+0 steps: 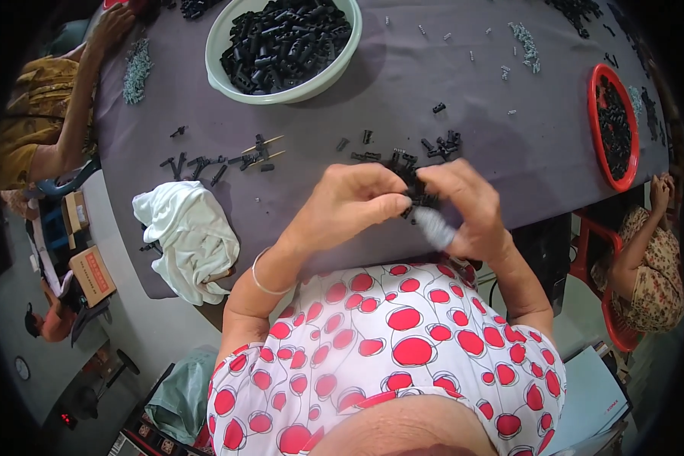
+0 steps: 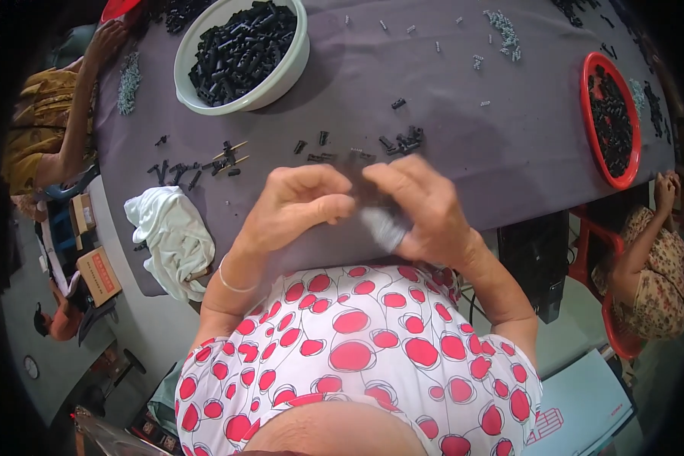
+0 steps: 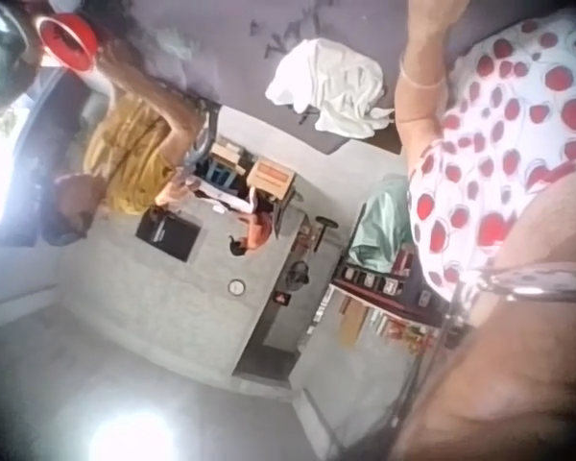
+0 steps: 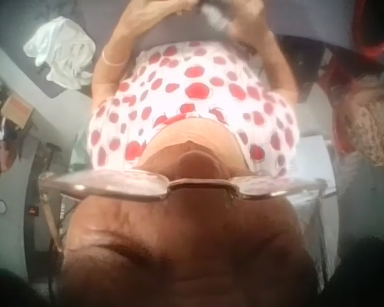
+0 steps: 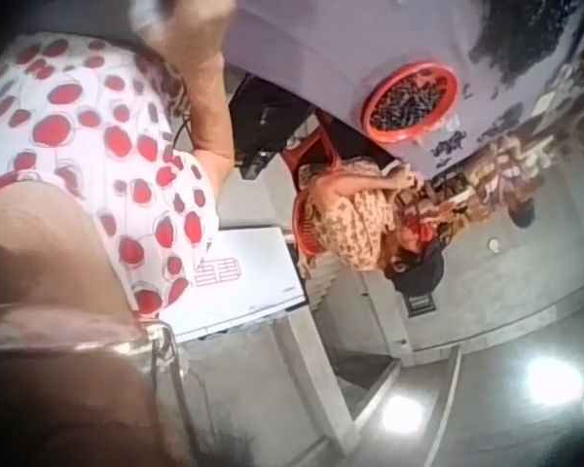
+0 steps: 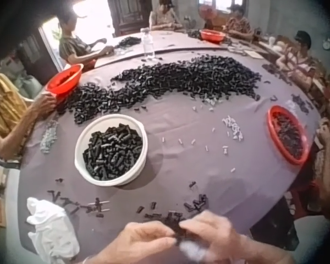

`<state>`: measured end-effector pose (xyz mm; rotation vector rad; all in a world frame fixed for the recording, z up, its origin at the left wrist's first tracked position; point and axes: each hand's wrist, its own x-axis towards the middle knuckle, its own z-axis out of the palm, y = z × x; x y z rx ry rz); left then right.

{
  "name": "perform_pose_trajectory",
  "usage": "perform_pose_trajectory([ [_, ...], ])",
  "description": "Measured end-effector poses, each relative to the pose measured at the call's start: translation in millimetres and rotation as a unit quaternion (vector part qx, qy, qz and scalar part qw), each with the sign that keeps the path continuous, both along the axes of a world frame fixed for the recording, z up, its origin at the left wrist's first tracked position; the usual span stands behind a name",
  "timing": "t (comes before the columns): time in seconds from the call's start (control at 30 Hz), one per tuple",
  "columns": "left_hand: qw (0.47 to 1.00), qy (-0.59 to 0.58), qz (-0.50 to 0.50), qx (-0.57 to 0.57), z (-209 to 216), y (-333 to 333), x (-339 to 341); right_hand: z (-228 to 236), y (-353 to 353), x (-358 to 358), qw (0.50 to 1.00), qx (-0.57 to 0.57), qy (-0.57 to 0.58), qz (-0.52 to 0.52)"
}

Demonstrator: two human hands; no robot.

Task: Assembling small black plastic components by hand.

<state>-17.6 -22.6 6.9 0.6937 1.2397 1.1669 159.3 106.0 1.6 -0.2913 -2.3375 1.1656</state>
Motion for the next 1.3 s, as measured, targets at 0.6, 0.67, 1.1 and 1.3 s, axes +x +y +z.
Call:
perform_pose_trajectory([
  [0.6, 0.604, 0.733, 0.257, 0.180, 44.6, 21.0, -95.4, -12.7, 59.5, 4.0, 0.976, 0.110, -0.058, -0.177],
  [0.67, 0.669, 0.688, 0.192, 0.204, 32.9, 7.3, -71.8, -13.0, 61.9, 1.5, 0.979, 0.094, -0.059, -0.170],
  [1.1, 0.787, 0.594, 0.132, 0.103, -16.1, -51.5, -16.0, -8.5, 44.0, 9.5, 0.994, 0.047, -0.072, -0.069],
  [1.3, 0.800, 0.567, 0.111, 0.159, -16.9, -31.4, 1.8, -24.0, 39.4, -0.4, 0.982, 0.138, -0.083, -0.098],
])
